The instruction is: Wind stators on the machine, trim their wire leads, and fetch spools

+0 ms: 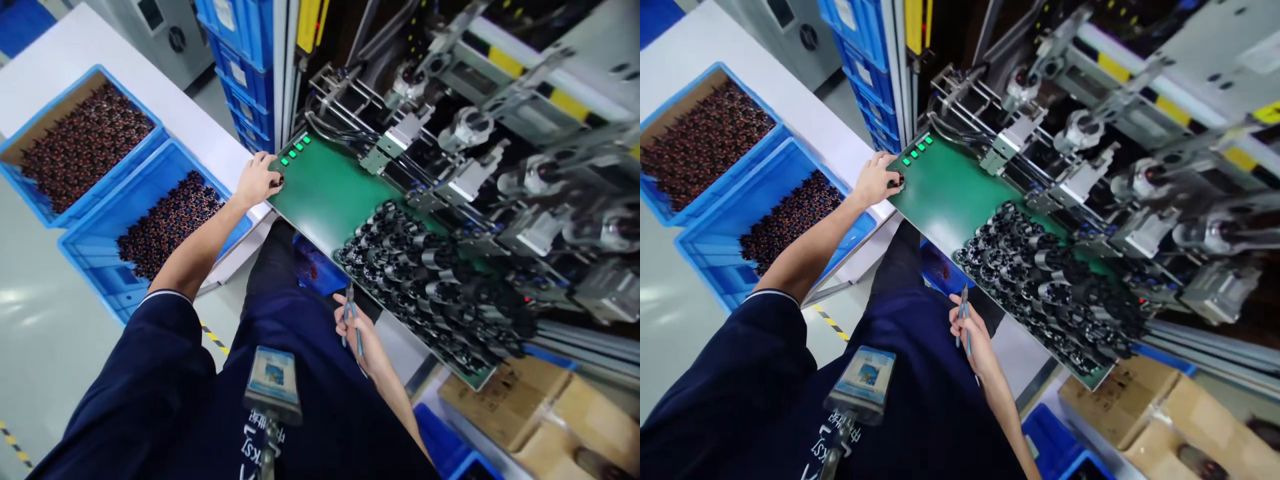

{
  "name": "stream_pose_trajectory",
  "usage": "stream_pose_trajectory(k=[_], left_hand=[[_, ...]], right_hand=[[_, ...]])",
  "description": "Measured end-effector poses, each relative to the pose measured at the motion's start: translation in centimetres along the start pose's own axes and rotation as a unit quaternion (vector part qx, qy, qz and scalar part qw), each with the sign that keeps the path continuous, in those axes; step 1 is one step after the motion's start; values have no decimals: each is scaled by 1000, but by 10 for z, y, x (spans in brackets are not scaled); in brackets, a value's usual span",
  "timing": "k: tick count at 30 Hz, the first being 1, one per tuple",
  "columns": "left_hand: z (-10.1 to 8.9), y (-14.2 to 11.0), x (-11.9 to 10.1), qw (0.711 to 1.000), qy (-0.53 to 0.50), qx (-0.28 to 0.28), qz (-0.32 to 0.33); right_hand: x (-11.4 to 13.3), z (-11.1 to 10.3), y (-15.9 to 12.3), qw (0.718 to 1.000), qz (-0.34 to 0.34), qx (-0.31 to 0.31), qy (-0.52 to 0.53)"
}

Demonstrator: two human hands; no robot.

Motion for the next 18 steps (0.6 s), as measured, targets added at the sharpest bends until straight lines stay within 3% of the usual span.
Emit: stream_pose_trajectory(k=[2, 4, 8, 12, 15, 18], left_hand=[[2, -5, -11, 998, -61, -21, 5], [1, -21, -38, 987, -150, -56, 24], [-19, -77, -130, 940, -312, -85, 106], [-53, -129, -210, 912, -363, -96, 163], [-66, -145, -237, 903, -369, -115, 188], [-70, -149, -245, 904, -349, -119, 218]], right_hand=[[7, 3, -5, 1000, -30, -2, -3], [19, 7, -10, 996, -85, -22, -33], [52, 20, -19, 958, -226, -105, -142], [93, 43, -28, 909, -353, -163, -151], [116, 59, -33, 883, -416, -162, -147], [123, 68, -34, 883, -431, -137, -129]])
Point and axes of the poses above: each hand's wrist, its own y-axis towards the middle knuckle, its own z-axis out of the palm, x = y × z, the point moved 1 cm from there along y, towards the middle knuckle, and after that the axes turned 6 degrees about -y, right-handed, at the moved point
